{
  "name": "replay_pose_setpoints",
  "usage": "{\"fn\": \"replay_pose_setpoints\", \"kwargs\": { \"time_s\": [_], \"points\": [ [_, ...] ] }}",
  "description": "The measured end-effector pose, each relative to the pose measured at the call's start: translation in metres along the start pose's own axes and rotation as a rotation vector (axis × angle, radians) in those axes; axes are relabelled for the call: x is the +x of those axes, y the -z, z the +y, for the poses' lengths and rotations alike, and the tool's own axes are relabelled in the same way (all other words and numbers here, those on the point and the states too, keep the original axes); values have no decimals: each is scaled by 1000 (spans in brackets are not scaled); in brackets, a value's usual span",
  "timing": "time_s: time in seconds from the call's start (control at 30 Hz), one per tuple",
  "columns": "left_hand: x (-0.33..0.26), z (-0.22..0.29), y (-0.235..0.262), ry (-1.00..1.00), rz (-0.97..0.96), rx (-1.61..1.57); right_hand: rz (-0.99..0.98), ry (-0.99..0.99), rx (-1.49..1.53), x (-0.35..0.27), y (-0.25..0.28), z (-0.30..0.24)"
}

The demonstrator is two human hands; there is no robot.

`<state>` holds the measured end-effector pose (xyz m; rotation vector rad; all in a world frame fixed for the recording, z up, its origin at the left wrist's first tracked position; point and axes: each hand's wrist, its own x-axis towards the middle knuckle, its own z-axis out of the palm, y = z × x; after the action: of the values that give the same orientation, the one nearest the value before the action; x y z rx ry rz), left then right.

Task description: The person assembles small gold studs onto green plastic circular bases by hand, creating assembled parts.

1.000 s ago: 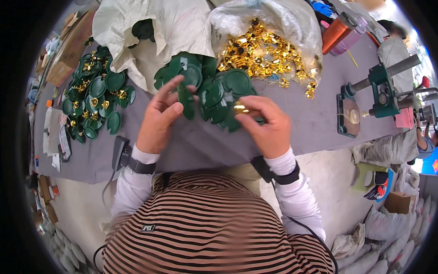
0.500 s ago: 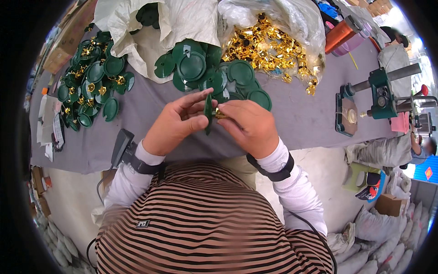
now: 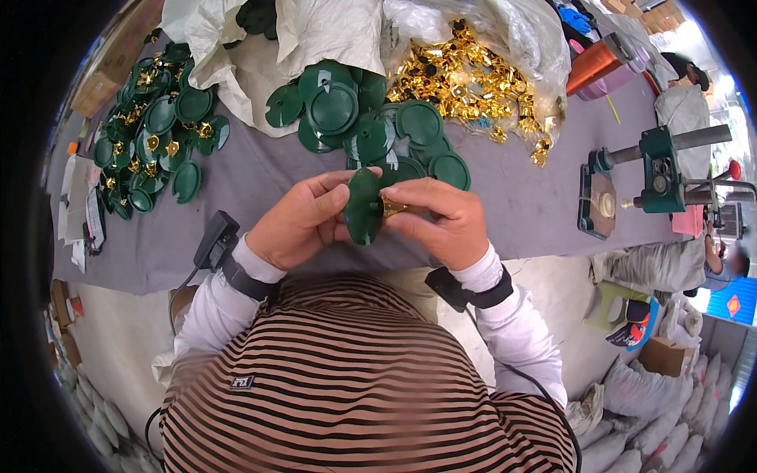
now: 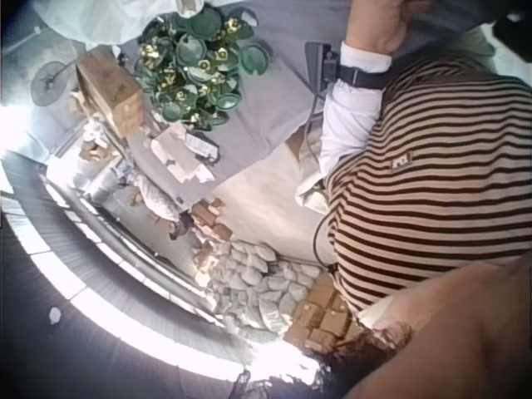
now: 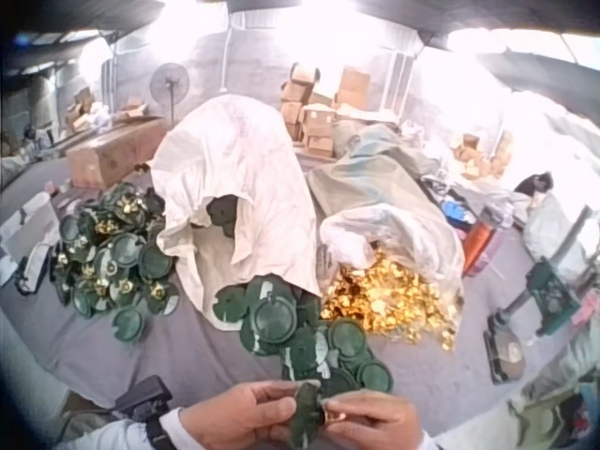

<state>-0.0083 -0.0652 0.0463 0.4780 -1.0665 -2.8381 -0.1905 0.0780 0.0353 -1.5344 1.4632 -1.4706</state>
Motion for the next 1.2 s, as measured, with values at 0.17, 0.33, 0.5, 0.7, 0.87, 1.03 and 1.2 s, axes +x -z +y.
{"fn": "replay_pose_setpoints", "kwargs": {
  "time_s": [0.17, 0.33, 0.5, 0.7, 0.87, 1.03, 1.2],
  "points": [
    [3, -3, 1, -87, 106, 321, 40, -11, -234, 2, -6, -9],
    [7, -5, -2, -128, 55, 449, 13, -46, -341, -1, -5, -16],
    [3, -10, -2, -513, 22, 1203, 134, -692, 325, -10, -11, -22],
    [-25, 39, 14, -465, 209, 1244, 10, -255, -161, 40, 33, 0],
    [-74, 106, 87, -693, 799, 1244, 18, 78, -1029, 153, 126, 84],
    [-112, 146, 163, -725, 1056, 1666, -249, -58, -934, 259, 92, 159],
    [-94, 163, 190, -614, 1184, 2053, -320, -308, -1019, 266, 82, 172]
  ]
}}
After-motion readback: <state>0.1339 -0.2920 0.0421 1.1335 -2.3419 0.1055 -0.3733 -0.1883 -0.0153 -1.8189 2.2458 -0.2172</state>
